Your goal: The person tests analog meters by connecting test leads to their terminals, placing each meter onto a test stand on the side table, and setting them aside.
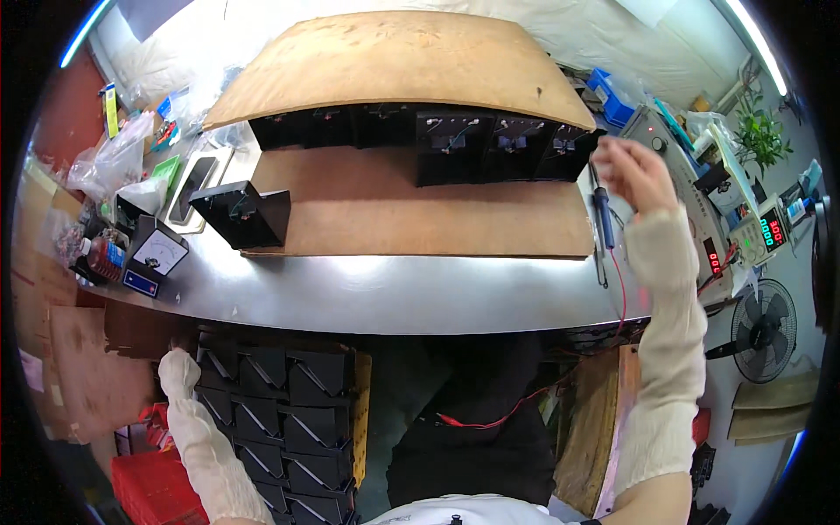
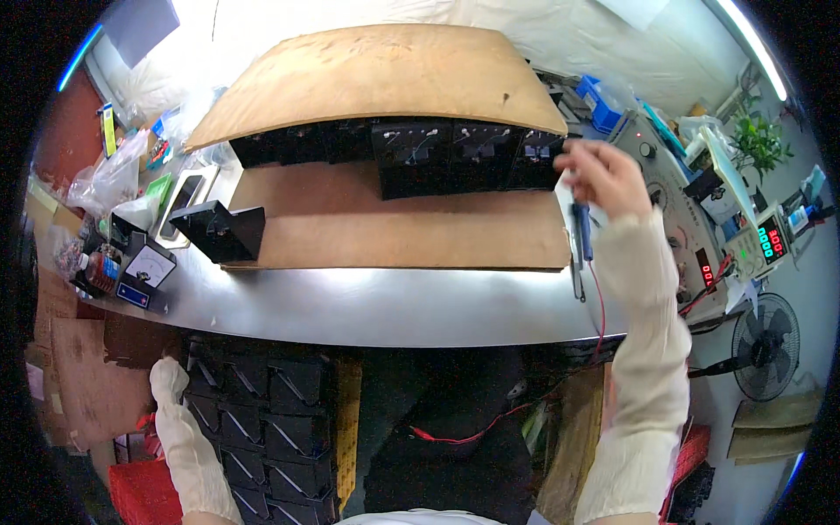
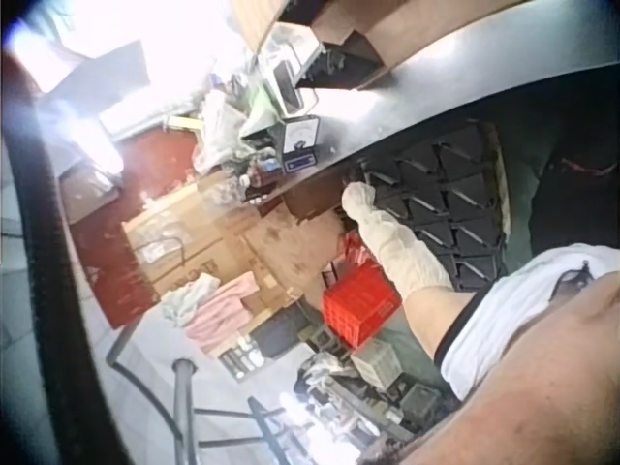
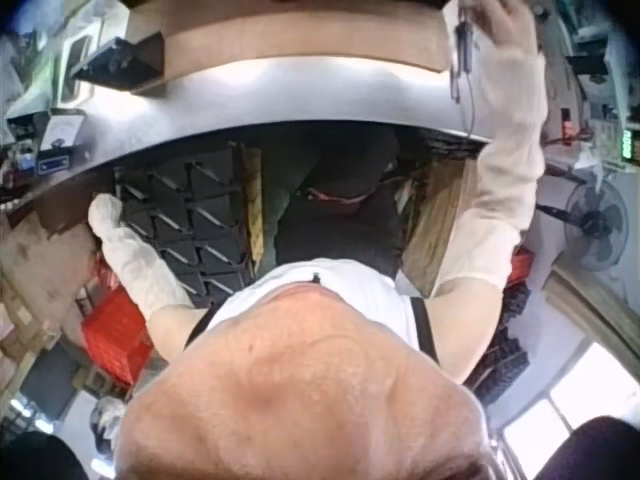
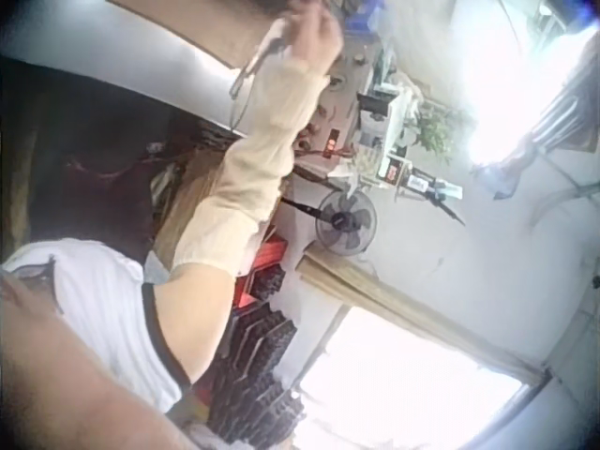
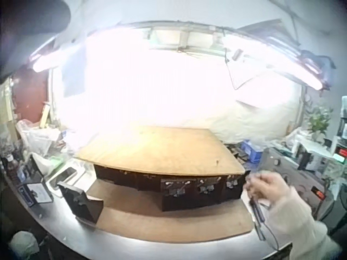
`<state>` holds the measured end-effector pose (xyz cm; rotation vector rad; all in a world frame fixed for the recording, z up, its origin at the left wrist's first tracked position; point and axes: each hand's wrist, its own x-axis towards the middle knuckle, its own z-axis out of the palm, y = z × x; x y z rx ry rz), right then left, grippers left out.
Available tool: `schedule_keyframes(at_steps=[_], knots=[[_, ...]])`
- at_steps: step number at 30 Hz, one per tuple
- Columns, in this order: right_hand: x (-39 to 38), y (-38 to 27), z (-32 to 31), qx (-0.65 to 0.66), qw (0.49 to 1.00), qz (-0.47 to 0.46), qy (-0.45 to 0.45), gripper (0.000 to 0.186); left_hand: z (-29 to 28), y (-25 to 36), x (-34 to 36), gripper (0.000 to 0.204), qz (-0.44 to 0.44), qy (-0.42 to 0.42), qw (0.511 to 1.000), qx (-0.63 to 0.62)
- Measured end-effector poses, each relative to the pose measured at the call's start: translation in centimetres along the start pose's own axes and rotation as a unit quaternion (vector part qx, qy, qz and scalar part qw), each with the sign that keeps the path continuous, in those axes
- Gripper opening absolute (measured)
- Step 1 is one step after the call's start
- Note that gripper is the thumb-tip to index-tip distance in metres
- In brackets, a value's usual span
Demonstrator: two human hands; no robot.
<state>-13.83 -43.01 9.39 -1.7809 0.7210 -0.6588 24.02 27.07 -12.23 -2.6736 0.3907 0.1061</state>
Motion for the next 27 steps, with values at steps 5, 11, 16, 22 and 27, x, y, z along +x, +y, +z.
schedule_keyframes(at_steps=[5, 11, 16, 22, 27], knots=[[10.6, 0.5, -2.2, -0.150, 0.987, 0.038, 0.031, 0.039, -17.1, 1.9, -7.7, 0.042, 0.136, -0.142, 0.756, -0.624], [16.4, 2.5, -4.6, -0.390, 0.917, -0.041, 0.074, 0.052, -30.9, 10.4, -1.3, 0.056, 0.365, 0.220, 0.689, -0.586], [17.6, 2.7, -0.7, -0.498, 0.861, -0.074, 0.074, 0.053, -38.0, 15.1, 8.8, 0.067, 0.272, 0.383, 0.870, -0.148], [19.1, 3.3, 0.2, -0.452, 0.890, -0.030, 0.055, 0.057, -37.3, 17.3, 20.5, 0.059, 0.160, 0.134, 0.924, -0.320], [16.7, -0.4, -4.5, -0.140, 0.976, -0.149, 0.073, 0.039, -42.3, 17.7, 13.8, 0.051, 0.199, 0.304, 0.931, 0.024]])
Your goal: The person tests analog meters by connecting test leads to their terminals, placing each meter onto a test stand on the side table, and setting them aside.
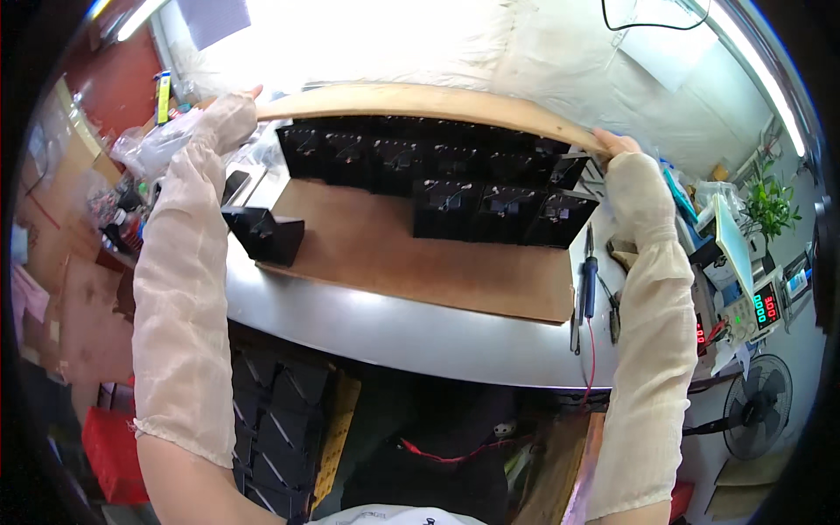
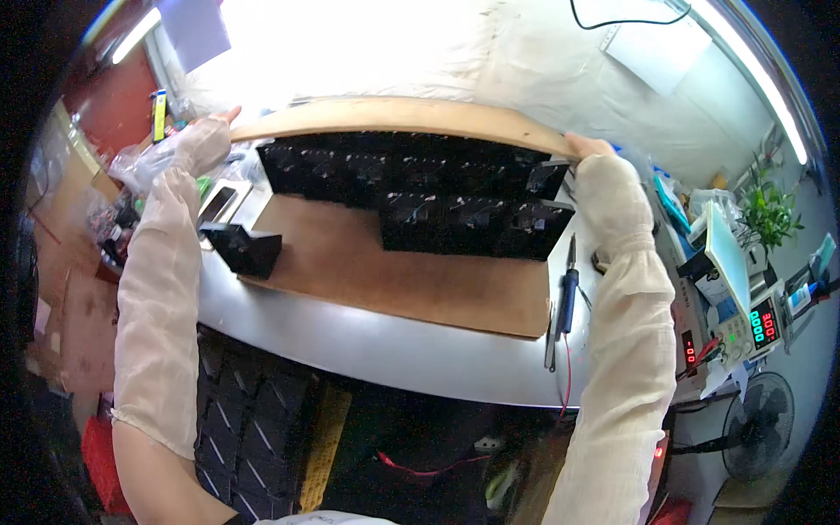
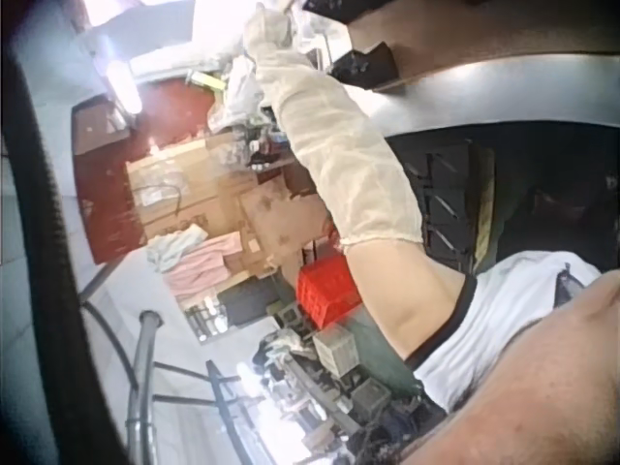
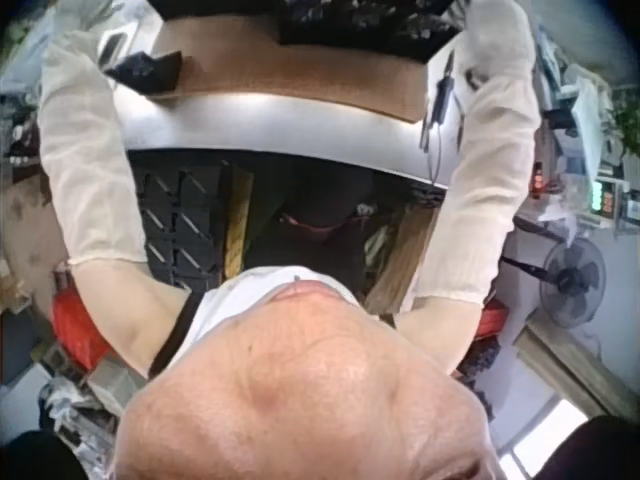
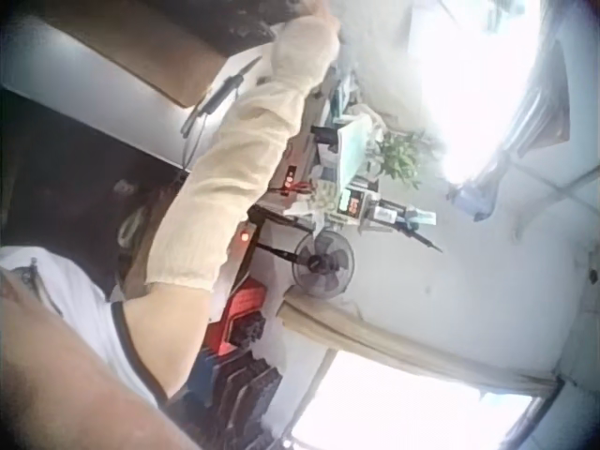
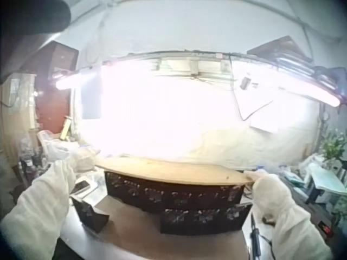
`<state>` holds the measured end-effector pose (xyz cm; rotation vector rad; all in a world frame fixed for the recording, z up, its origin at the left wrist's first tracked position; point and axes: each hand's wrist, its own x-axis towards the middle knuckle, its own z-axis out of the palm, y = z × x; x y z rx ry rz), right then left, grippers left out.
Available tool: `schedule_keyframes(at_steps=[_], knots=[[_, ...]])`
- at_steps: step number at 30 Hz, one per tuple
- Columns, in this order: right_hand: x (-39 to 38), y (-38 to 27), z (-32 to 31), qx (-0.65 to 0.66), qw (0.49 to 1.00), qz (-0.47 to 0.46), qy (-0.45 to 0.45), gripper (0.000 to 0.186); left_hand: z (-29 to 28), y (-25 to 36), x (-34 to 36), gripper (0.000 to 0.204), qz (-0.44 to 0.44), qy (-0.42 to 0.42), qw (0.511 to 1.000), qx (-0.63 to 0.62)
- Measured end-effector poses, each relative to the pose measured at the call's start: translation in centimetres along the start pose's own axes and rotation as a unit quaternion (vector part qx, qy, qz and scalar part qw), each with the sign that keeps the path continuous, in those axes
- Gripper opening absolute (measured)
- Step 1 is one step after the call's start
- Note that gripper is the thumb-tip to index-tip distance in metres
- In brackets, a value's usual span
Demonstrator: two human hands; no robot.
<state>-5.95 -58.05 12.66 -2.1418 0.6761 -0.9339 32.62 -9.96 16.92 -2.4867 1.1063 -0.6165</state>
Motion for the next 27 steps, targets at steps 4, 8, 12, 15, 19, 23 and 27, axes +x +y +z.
schedule_keyframes(at_steps=[4, 8, 12, 15, 19, 23, 27], knots=[[-3.9, -1.8, -2.6, -0.073, 0.997, 0.034, -0.016, 0.041, -4.4, -0.3, -6.7, 0.064, -0.008, 0.034, 0.999, 0.036], [-9.9, -1.3, -0.2, 0.062, 0.996, 0.017, -0.061, 0.040, -3.3, -5.2, -21.2, 0.063, -0.095, 0.119, 0.984, -0.088], [-18.6, -3.6, -4.6, 0.104, 0.993, -0.027, -0.041, 0.030, -4.9, -4.3, -37.1, 0.060, -0.292, 0.145, 0.890, -0.320], [-24.4, -6.2, -4.9, 0.159, 0.983, -0.080, -0.051, 0.029, -5.3, -3.0, -49.1, 0.059, -0.436, 0.199, 0.747, -0.460], [-32.0, -10.1, 2.1, 0.223, 0.956, -0.180, -0.066, 0.025, -3.4, 0.5, -63.5, 0.060, -0.578, 0.280, 0.554, -0.530], [-37.7, -13.7, 11.2, 0.254, 0.918, -0.162, -0.257, 0.017, -3.0, 7.3, -76.1, 0.064, -0.677, 0.341, 0.411, -0.507], [-43.1, -16.5, 20.4, 0.254, 0.854, -0.128, -0.436, 0.023, -3.1, 15.1, -85.1, 0.071, -0.735, 0.365, 0.321, -0.473]])
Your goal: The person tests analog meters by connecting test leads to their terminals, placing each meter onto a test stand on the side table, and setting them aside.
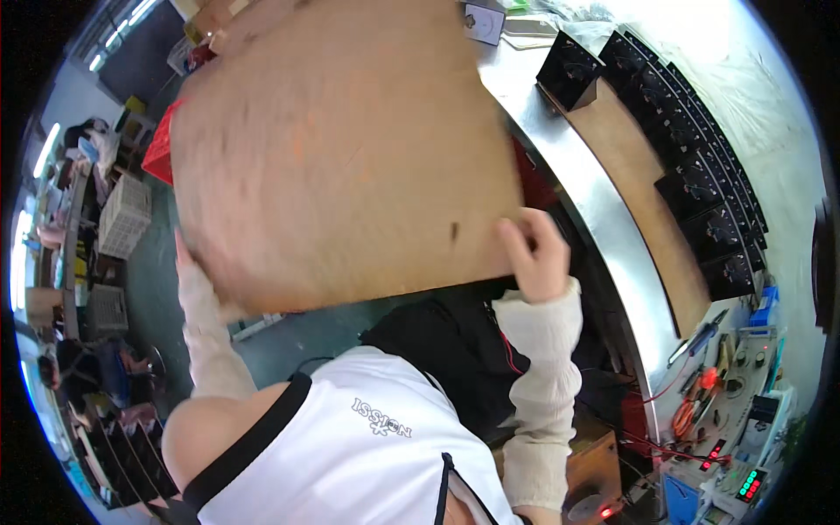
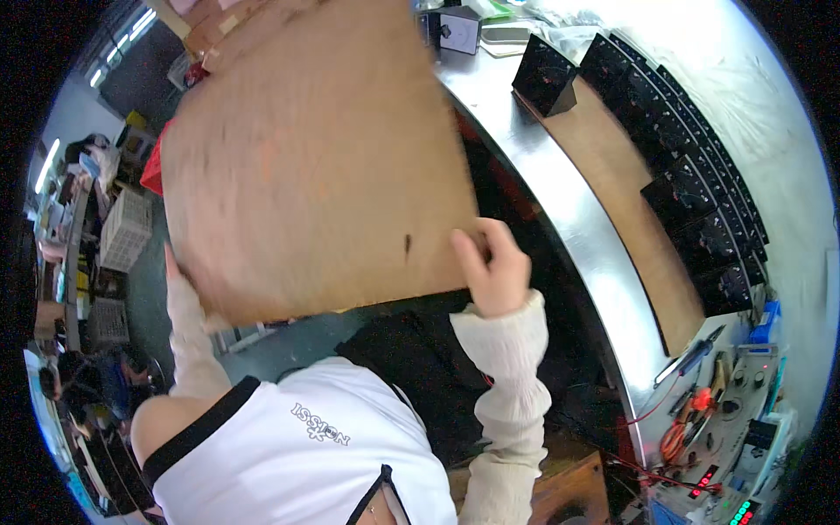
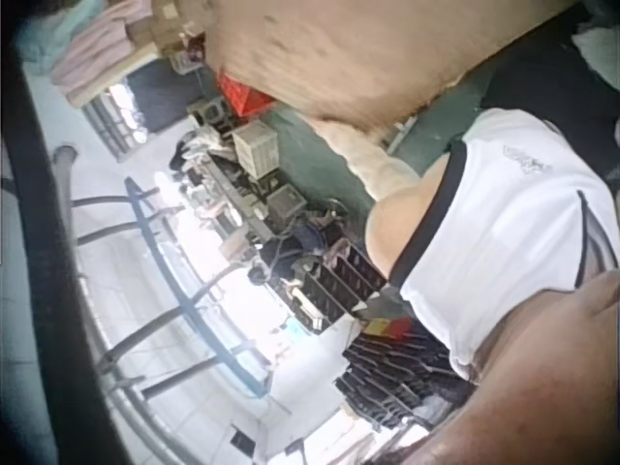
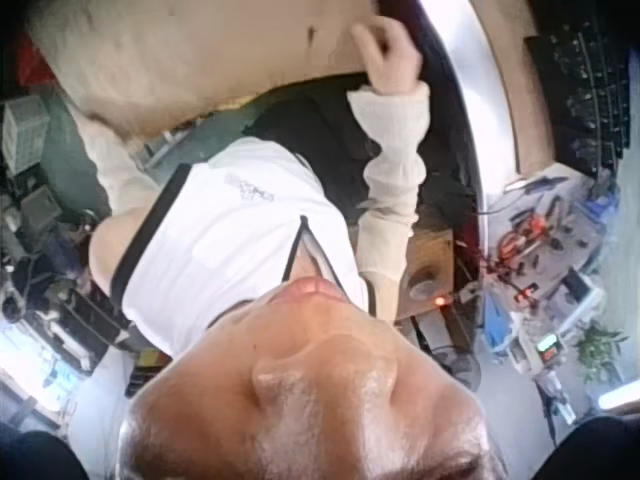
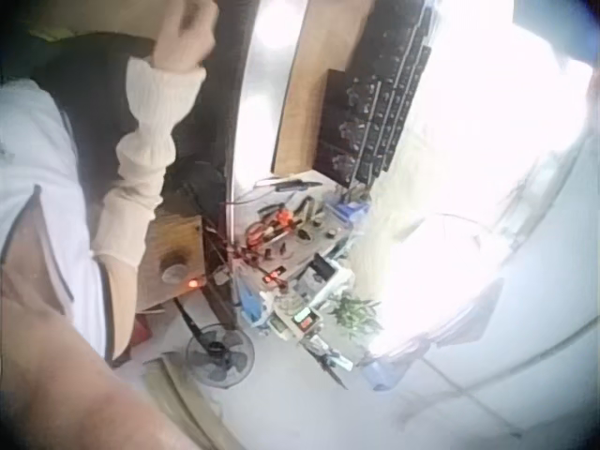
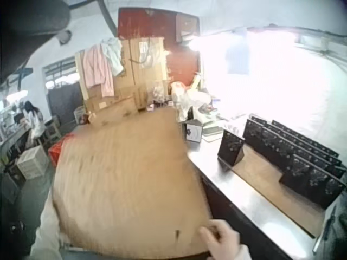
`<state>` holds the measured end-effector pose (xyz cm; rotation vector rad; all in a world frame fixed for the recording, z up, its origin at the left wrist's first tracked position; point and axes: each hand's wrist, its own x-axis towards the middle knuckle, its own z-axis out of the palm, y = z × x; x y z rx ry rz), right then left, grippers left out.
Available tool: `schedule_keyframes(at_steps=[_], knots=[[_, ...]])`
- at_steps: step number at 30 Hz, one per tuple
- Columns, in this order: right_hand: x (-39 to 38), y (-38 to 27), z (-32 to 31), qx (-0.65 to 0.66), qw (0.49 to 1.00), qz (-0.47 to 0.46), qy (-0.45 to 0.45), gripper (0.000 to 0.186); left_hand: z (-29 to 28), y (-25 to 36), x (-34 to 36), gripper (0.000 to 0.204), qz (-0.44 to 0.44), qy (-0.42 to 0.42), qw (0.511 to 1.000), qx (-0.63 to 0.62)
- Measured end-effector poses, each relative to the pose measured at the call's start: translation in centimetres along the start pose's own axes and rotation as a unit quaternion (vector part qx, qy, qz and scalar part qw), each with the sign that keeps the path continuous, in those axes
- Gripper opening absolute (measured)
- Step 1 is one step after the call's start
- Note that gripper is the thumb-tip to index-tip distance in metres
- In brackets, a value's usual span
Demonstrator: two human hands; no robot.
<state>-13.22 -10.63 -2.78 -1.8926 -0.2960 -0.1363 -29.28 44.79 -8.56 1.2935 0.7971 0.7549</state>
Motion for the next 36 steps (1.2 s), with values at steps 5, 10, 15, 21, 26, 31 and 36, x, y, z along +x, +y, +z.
schedule_keyframes(at_steps=[5, 10, 15, 21, 26, 31, 36], knots=[[3.7, 8.0, 6.4, -0.065, 0.981, 0.115, -0.145, 0.042, -7.3, -4.3, -6.1, 0.075, -0.059, 0.053, 0.997, 0.003], [6.7, 11.8, 8.8, -0.116, 0.977, 0.151, -0.093, 0.053, -5.0, -9.6, -6.1, 0.082, -0.148, 0.217, 0.965, 0.025], [9.2, 16.2, 7.8, -0.104, 0.980, 0.162, -0.042, 0.058, 2.0, -9.1, -5.7, 0.071, -0.155, 0.129, 0.979, 0.026], [10.4, 24.0, 4.4, 0.041, 0.965, 0.260, 0.014, 0.066, 1.9, -16.6, 1.4, 0.048, -0.158, 0.119, 0.979, 0.049], [7.5, 15.8, 1.0, 0.166, 0.947, 0.274, -0.013, 0.049, 0.1, -11.7, -2.3, 0.067, 0.012, -0.102, 0.823, 0.559], [-0.5, 12.3, -5.1, -0.062, 0.956, 0.247, -0.143, 0.054, 0.4, -9.8, 0.0, 0.071, 0.007, -0.123, 0.729, 0.674], [-9.8, 5.9, -1.8, -0.341, 0.898, 0.260, -0.102, 0.041, 6.5, -10.9, 1.5, 0.066, 0.114, -0.053, 0.324, 0.938]])
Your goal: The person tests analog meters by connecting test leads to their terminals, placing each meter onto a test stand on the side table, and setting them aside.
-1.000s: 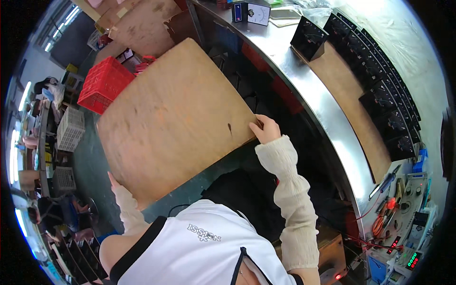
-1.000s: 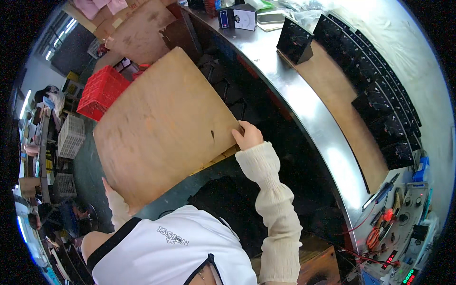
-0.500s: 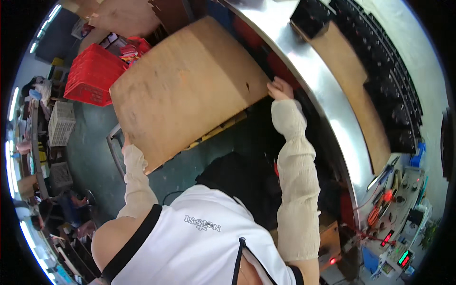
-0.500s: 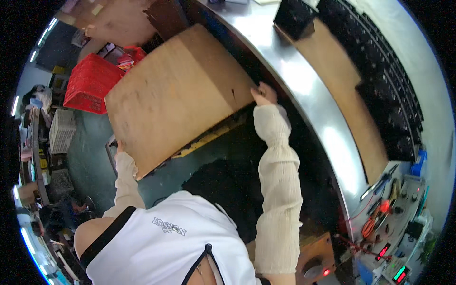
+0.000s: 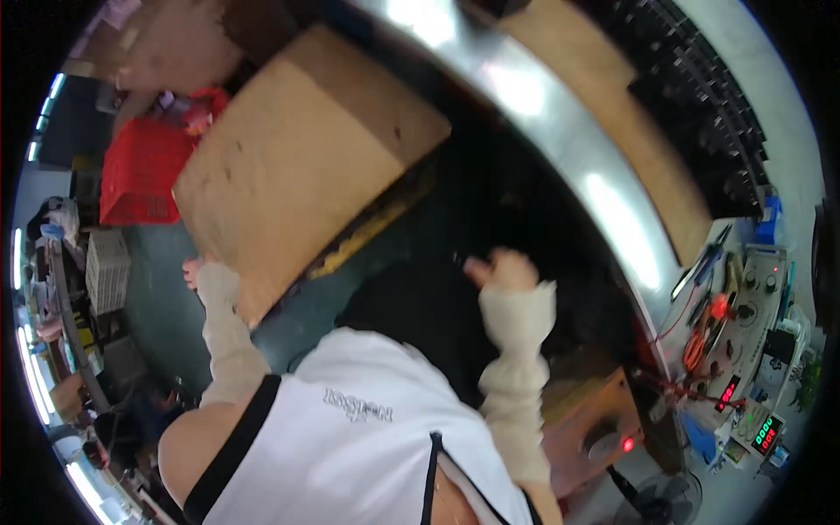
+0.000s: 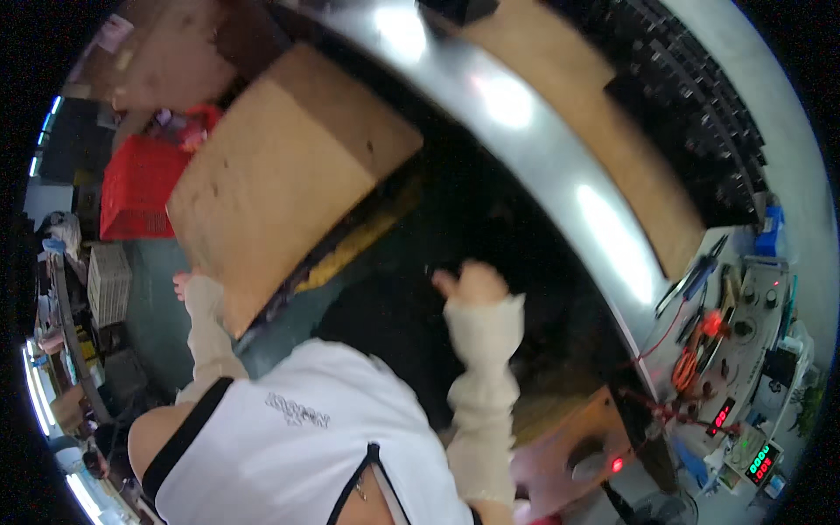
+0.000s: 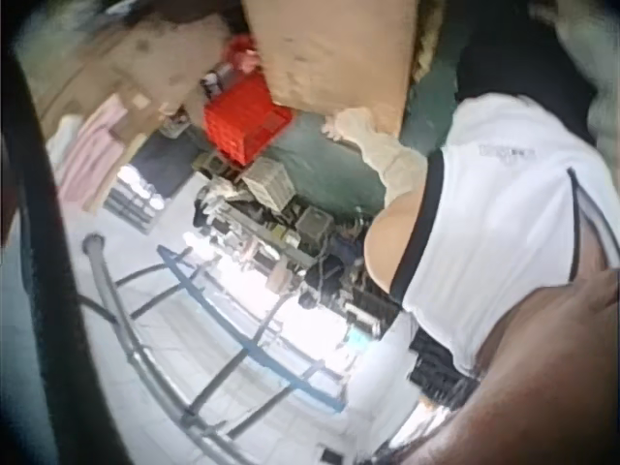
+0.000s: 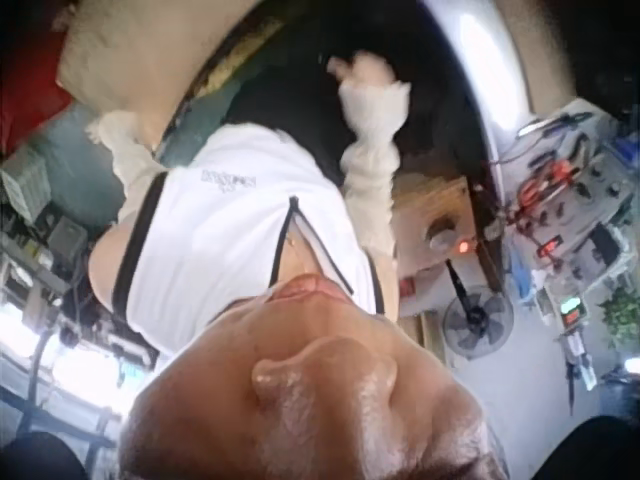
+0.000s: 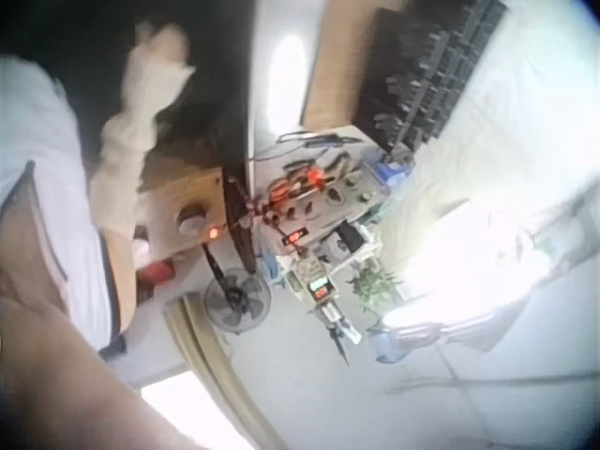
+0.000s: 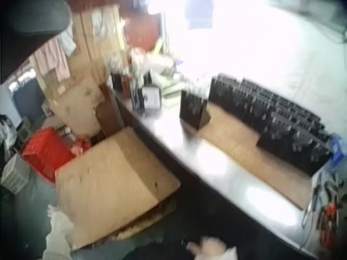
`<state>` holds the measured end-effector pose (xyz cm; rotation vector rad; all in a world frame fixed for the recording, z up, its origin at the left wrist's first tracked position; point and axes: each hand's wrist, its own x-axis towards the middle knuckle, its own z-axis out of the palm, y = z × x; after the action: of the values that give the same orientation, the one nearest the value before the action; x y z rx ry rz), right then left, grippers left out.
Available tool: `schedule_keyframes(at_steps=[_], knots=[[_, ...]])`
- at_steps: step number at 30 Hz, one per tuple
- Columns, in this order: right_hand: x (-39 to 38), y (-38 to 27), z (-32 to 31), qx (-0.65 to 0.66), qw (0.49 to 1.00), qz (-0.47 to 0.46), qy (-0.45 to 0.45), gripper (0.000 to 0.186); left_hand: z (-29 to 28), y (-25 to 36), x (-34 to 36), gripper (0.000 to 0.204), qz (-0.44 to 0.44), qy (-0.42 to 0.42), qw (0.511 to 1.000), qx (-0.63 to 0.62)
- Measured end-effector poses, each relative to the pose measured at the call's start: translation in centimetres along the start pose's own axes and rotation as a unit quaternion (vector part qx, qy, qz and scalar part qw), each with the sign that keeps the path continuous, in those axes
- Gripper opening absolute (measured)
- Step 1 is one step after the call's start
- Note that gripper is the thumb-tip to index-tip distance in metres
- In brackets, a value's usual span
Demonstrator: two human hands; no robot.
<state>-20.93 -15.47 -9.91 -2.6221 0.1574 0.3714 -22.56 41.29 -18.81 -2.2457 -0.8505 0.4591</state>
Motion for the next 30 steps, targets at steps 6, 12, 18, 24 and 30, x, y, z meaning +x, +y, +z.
schedule_keyframes(at_steps=[6, 12, 18, 24, 30], knots=[[-3.4, 0.0, 9.8, 0.069, 0.969, -0.047, 0.231, 0.020, -20.0, 7.9, 2.5, 0.054, 0.212, 0.423, 0.772, -0.424], [-3.0, 3.3, 8.2, 0.172, 0.924, -0.077, 0.333, 0.021, -46.3, 18.1, 1.3, 0.075, 0.466, 0.579, 0.484, -0.461], [-6.4, 5.8, 4.7, 0.148, 0.899, 0.045, 0.409, 0.025, -57.4, 26.8, 7.9, 0.080, 0.566, 0.496, 0.523, -0.400], [-12.7, 8.7, 4.4, 0.192, 0.865, 0.169, 0.433, 0.019, -49.8, 21.3, -3.5, 0.028, 0.608, 0.356, 0.464, -0.538], [-13.7, 9.4, 1.7, 0.160, 0.853, 0.185, 0.462, 0.020, -42.5, 20.6, -21.5, 0.042, 0.687, 0.326, 0.295, -0.578]])
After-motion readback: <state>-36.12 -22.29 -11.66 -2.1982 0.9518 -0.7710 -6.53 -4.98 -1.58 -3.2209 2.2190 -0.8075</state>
